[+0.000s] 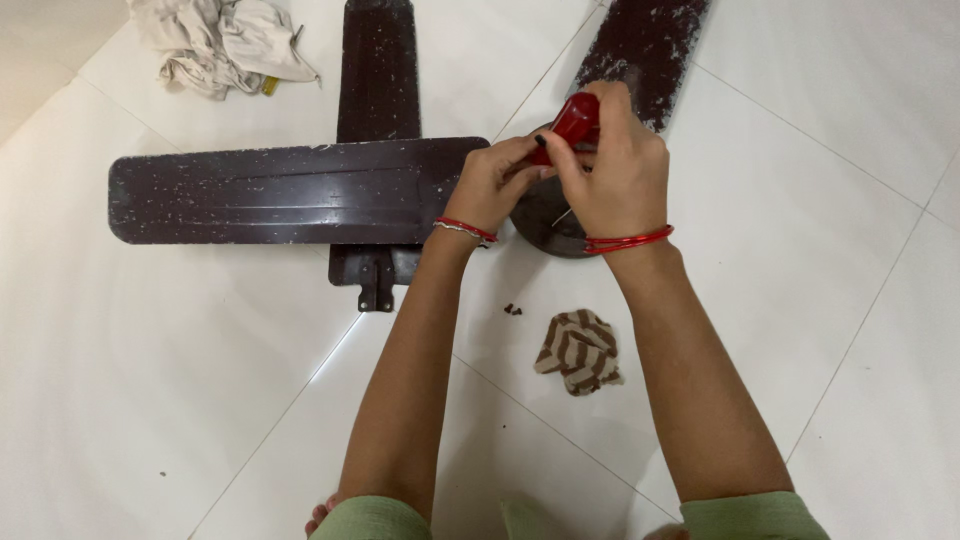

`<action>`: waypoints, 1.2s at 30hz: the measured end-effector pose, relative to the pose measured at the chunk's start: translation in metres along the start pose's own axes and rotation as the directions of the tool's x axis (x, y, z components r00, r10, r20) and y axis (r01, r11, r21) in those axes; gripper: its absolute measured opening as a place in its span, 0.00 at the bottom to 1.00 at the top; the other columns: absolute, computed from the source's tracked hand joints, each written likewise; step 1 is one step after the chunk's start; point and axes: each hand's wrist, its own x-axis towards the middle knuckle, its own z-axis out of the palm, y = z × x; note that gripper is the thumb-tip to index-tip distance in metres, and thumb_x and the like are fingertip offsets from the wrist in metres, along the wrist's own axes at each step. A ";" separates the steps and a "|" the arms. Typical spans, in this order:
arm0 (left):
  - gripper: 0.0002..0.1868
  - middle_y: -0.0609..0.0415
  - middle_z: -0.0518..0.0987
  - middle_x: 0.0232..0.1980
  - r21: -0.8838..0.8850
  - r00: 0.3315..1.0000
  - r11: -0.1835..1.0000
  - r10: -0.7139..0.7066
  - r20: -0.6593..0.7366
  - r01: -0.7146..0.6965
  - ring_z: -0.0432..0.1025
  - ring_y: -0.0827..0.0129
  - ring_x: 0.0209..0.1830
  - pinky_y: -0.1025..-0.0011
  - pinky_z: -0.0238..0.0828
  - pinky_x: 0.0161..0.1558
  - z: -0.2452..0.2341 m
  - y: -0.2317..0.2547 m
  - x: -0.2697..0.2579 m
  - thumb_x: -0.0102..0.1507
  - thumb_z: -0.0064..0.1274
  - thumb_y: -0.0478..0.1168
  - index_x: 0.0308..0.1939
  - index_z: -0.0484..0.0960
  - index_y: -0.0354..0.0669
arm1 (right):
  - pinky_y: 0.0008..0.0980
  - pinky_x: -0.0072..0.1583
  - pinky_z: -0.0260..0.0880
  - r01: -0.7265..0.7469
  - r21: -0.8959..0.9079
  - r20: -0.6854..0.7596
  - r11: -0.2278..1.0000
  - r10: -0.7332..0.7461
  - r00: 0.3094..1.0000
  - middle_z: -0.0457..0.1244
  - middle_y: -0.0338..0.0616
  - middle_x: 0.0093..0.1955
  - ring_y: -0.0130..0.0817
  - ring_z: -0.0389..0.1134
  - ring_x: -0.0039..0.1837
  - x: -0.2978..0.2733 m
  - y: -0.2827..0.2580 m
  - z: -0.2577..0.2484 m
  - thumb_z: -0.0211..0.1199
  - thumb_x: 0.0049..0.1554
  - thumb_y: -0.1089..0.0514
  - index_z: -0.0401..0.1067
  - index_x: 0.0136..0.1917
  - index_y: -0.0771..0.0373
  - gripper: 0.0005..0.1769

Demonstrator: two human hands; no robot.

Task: The person uses a red screwdriver to remove screws from the central hub of a ceiling fan lying on the floor. They detach the fan blades one by one, placing them aside as they are removed.

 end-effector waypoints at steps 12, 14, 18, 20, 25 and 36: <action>0.73 0.43 0.51 0.79 0.699 0.861 0.697 -0.444 0.247 0.160 0.33 0.49 0.82 0.33 0.24 0.72 -0.012 0.009 0.002 0.46 0.77 0.55 0.79 0.37 0.48 | 0.35 0.43 0.78 -0.006 0.017 0.098 1.000 0.004 0.995 0.69 0.57 0.48 0.50 0.76 0.47 0.003 0.001 0.003 0.70 0.62 0.63 0.59 0.63 0.69 0.24; 0.83 0.42 0.32 0.85 0.906 0.747 0.388 -0.649 0.141 0.167 0.20 0.48 0.83 0.29 0.17 0.71 -0.006 0.000 -0.006 0.43 0.77 0.64 0.80 0.26 0.45 | 0.35 0.44 0.78 -0.011 0.035 0.108 0.999 0.007 0.994 0.69 0.56 0.47 0.48 0.76 0.47 0.004 0.001 0.002 0.69 0.61 0.63 0.58 0.63 0.69 0.24; 0.81 0.52 0.30 0.86 0.985 0.763 0.161 -0.643 0.064 0.053 0.24 0.51 0.85 0.30 0.25 0.74 -0.002 -0.041 -0.031 0.43 0.77 0.60 0.82 0.29 0.52 | 0.35 0.45 0.79 -0.043 0.058 0.119 0.997 0.036 0.992 0.69 0.55 0.46 0.48 0.76 0.47 0.007 0.011 0.005 0.67 0.61 0.65 0.56 0.63 0.67 0.24; 0.77 0.55 0.29 0.87 0.995 0.768 0.092 -0.640 0.037 0.029 0.27 0.53 0.85 0.32 0.30 0.73 -0.003 -0.065 -0.038 0.47 0.76 0.53 0.82 0.29 0.51 | 0.37 0.49 0.77 -0.048 0.105 0.063 0.993 0.042 0.997 0.70 0.53 0.49 0.46 0.76 0.49 0.007 0.014 0.014 0.63 0.61 0.68 0.54 0.64 0.66 0.24; 0.55 0.57 0.38 0.85 0.996 0.947 0.076 -0.322 -0.021 0.048 0.37 0.51 0.83 0.31 0.39 0.73 0.004 -0.097 -0.041 0.59 0.61 0.37 0.81 0.40 0.53 | 0.34 0.51 0.72 -0.219 0.435 0.095 0.873 0.197 0.976 0.64 0.45 0.50 0.34 0.68 0.48 0.001 0.024 0.044 0.53 0.60 0.72 0.50 0.65 0.63 0.23; 0.52 0.55 0.38 0.85 0.991 0.883 0.116 -0.470 -0.002 0.064 0.37 0.50 0.83 0.32 0.38 0.73 0.003 -0.073 -0.033 0.60 0.56 0.32 0.82 0.42 0.53 | 0.25 0.37 0.65 -0.110 0.790 -0.106 0.603 0.311 0.944 0.56 0.37 0.32 0.24 0.60 0.34 0.007 0.059 0.086 0.60 0.66 0.34 0.59 0.51 0.59 0.27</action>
